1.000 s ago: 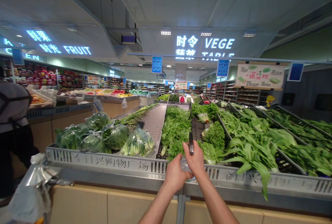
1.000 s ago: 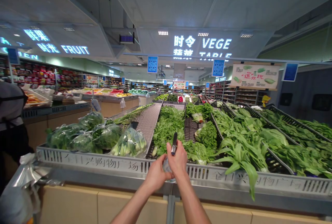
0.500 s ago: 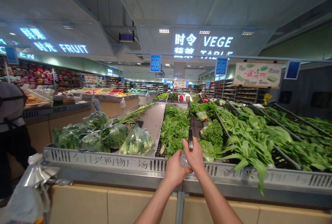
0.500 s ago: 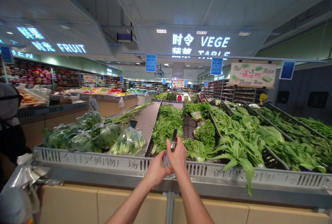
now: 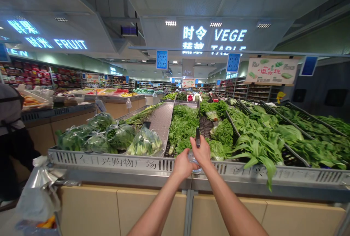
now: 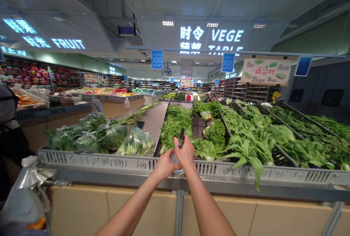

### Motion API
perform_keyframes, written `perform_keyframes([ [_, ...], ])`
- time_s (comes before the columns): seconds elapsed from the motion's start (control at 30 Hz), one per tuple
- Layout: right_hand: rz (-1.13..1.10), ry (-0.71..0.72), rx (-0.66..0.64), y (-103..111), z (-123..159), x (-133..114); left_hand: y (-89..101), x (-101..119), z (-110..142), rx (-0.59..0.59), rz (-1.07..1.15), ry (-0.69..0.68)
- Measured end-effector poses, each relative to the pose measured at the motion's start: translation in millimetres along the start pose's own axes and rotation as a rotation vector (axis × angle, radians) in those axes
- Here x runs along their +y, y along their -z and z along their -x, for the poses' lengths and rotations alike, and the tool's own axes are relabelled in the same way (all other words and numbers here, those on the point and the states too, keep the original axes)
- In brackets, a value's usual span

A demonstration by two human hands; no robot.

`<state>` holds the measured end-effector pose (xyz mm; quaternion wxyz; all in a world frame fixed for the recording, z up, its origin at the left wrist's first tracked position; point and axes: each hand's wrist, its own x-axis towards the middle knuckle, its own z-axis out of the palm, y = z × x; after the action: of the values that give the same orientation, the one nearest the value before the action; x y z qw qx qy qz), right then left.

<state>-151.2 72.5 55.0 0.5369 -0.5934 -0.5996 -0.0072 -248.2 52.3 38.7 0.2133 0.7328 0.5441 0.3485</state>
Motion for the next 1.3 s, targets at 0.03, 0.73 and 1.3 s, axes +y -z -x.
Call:
perform_keyframes([
  [0.03, 0.006, -0.002, 0.000, 0, 0, 0, 0.7, 1, 0, 0.000, -0.013, 0.002],
  [0.73, 0.084, -0.045, -0.026, -1, 2, 3, 0.7, 5, 4, -0.030, -0.110, 0.049],
  [1.3, -0.076, 0.009, 0.013, 4, 10, 5, -3.5, 5, 11, 0.019, -0.095, 0.029],
])
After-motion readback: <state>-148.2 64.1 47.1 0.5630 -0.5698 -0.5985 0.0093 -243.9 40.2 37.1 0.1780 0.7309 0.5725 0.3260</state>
